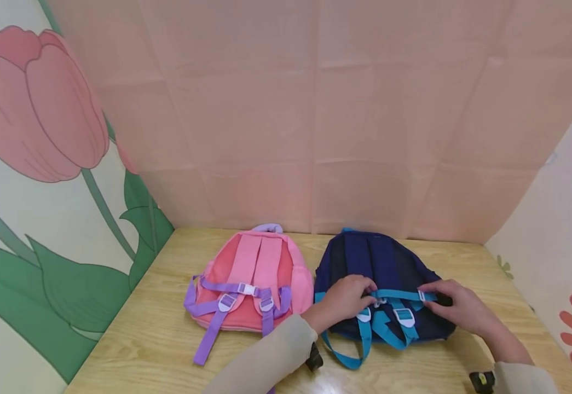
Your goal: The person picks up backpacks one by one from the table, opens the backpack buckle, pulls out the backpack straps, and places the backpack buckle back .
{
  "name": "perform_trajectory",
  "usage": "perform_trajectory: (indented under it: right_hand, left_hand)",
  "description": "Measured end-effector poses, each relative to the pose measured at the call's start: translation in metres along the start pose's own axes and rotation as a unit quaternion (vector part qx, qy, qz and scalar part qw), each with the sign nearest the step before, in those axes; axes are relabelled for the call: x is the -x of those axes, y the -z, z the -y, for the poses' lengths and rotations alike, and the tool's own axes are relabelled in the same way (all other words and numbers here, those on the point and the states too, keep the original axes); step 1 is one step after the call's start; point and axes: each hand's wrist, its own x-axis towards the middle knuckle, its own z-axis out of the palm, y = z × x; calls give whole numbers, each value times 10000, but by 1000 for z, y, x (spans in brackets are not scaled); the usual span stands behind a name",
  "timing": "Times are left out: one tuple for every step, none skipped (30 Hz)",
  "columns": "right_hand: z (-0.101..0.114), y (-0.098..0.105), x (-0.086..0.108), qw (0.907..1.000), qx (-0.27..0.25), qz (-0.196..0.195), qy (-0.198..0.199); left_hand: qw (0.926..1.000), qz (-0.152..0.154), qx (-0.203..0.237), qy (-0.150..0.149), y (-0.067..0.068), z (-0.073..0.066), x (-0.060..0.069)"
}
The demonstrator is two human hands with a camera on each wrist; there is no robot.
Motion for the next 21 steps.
perform_trajectory:
  right_hand:
    - [0,0,0,10000,-4,-27,74]
    - [0,-1,0,9999,-29,-64,150]
    - [0,-1,0,9997,-42,-105,224]
    - [0,-2,0,9995,-46,-131,291]
    - [0,-3,0,9992,-41,-162,358]
    - [1,-3,0,9990,-29,-202,410]
    - [2,-3,0,9988,1,-211,444]
    - [3,-2,-1,9986,43,-241,461]
    - [5,-2,-2,9985,120,-282,460]
    - [7,-1,-3,9983,183,-324,459]
    - [10,0,-5,9979,261,-382,452]
    - [14,2,-7,9975,309,-442,447]
    - [19,3,-9,9970,346,-509,462]
    - [26,4,-12,9964,359,-594,480]
    - [33,4,-15,9959,346,-656,518]
    - [41,4,-18,9955,300,-694,564]
    - [50,4,-21,9952,242,-731,608]
    - [59,3,-24,9949,156,-761,646]
    - [69,1,-28,9946,80,-788,670]
    - [79,0,-32,9946,0,-795,661]
    - [89,-3,-36,9946,-35,-810,652]
  left_hand:
    - [10000,28,-4,-3,1,0,0]
    - [10000,58,-11,9,4,-1,1]
    - [9999,98,-19,13,7,-2,2]
    - [9999,132,-53,-7,11,-3,4]
    - [9998,179,-82,-24,16,-4,6]
    - [9997,222,-129,-54,22,-5,8]
    - [9995,254,-167,-101,29,-6,11]
    - [9993,279,-216,-136,36,-6,14]
    - [9990,280,-285,-189,43,-6,17]
    - [9987,268,-360,-238,50,-5,20]
    - [9985,265,-397,-257,57,-4,23]
    - [9983,246,-452,-285,64,-2,27]
    - [9980,223,-512,-296,71,1,31]
    - [9978,203,-567,-294,77,4,36]
    - [9974,158,-638,-311,83,8,40]
    - [9971,137,-685,-308,88,12,45]
    - [9968,118,-732,-302,93,17,51]
    - [9963,96,-795,-297,98,23,57]
    - [9963,84,-817,-256,101,29,63]
    - [9964,82,-821,-187,104,36,69]
    - [9963,74,-850,-135,107,43,76]
